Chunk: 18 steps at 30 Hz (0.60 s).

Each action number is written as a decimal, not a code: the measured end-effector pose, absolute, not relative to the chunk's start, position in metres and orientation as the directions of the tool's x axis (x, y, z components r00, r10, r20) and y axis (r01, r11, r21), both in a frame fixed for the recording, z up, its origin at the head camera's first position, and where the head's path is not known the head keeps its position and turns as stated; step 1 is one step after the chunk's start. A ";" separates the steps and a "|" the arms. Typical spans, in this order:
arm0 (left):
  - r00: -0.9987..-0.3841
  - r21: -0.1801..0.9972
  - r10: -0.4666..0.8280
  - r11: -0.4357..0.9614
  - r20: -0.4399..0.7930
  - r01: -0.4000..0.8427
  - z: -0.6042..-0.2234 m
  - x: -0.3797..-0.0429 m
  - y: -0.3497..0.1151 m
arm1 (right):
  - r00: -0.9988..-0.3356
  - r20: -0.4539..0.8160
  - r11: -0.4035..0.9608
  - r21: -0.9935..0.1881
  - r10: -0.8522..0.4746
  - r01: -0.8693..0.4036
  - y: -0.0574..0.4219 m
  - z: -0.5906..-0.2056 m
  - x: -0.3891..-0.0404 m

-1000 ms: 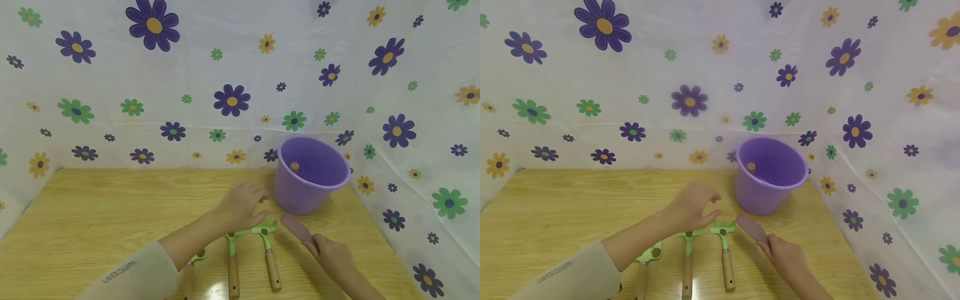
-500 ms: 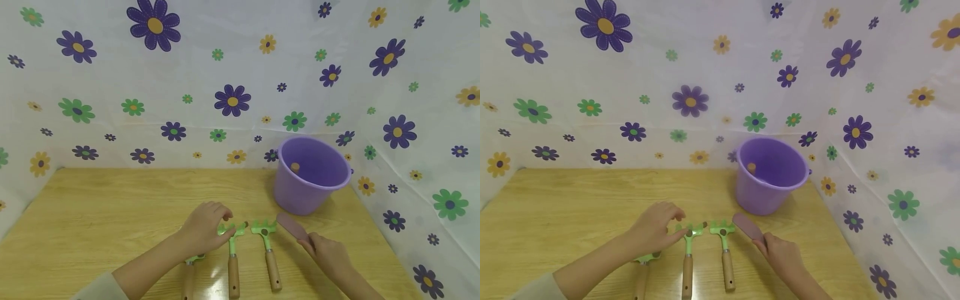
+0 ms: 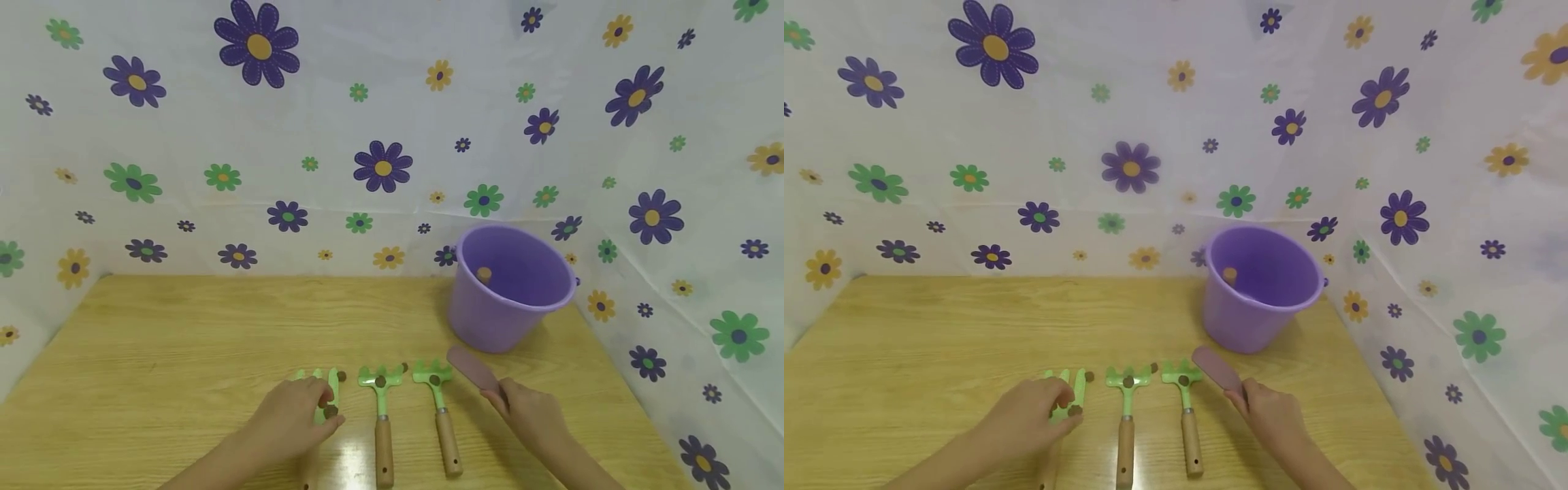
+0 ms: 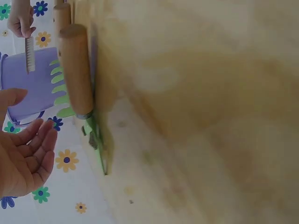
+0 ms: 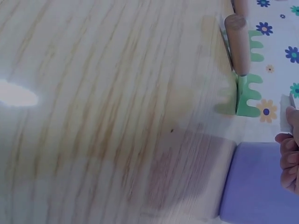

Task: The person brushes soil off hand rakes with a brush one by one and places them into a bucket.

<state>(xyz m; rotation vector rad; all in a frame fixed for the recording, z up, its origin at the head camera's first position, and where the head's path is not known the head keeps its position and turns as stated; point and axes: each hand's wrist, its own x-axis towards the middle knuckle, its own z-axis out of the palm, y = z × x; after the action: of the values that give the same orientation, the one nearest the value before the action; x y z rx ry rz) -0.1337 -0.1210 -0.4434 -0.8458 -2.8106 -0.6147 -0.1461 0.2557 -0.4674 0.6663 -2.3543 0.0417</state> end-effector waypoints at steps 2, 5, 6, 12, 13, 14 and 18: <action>-0.853 0.345 0.477 0.780 0.213 0.523 -0.449 -0.128 -0.124 | -0.634 0.626 0.868 0.150 -0.455 -0.474 0.255 -0.466 -0.146; -0.878 0.340 0.438 0.810 0.193 0.478 -0.458 -0.119 -0.128 | -0.627 0.628 0.865 0.159 -0.460 -0.476 0.253 -0.463 -0.147; -0.888 0.341 0.423 0.820 0.183 0.460 -0.460 -0.116 -0.129 | -0.630 0.627 0.866 0.154 -0.458 -0.476 0.252 -0.461 -0.148; -0.932 0.315 0.336 0.877 0.133 0.361 -0.466 -0.107 -0.132 | -0.646 0.624 0.874 0.131 -0.440 -0.468 0.247 -0.450 -0.152; -0.939 0.306 0.321 0.887 0.125 0.344 -0.467 -0.106 -0.132 | -0.654 0.617 0.875 0.127 -0.438 -0.466 0.246 -0.448 -0.153; -0.946 0.299 0.306 0.898 0.105 0.323 -0.467 -0.105 -0.132 | -0.669 0.605 0.878 0.112 -0.432 -0.466 0.246 -0.446 -0.153; -0.968 0.299 0.251 0.924 0.004 0.240 -0.470 -0.104 -0.135 | -0.705 0.559 0.875 0.078 -0.436 -0.478 0.241 -0.438 -0.157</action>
<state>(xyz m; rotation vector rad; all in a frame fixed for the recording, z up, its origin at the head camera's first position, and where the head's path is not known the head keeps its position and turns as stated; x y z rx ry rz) -0.1036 -0.1345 -0.4702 -0.3977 -3.1148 -0.4766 -0.1574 0.2413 -0.4382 0.6596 -2.4573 0.0967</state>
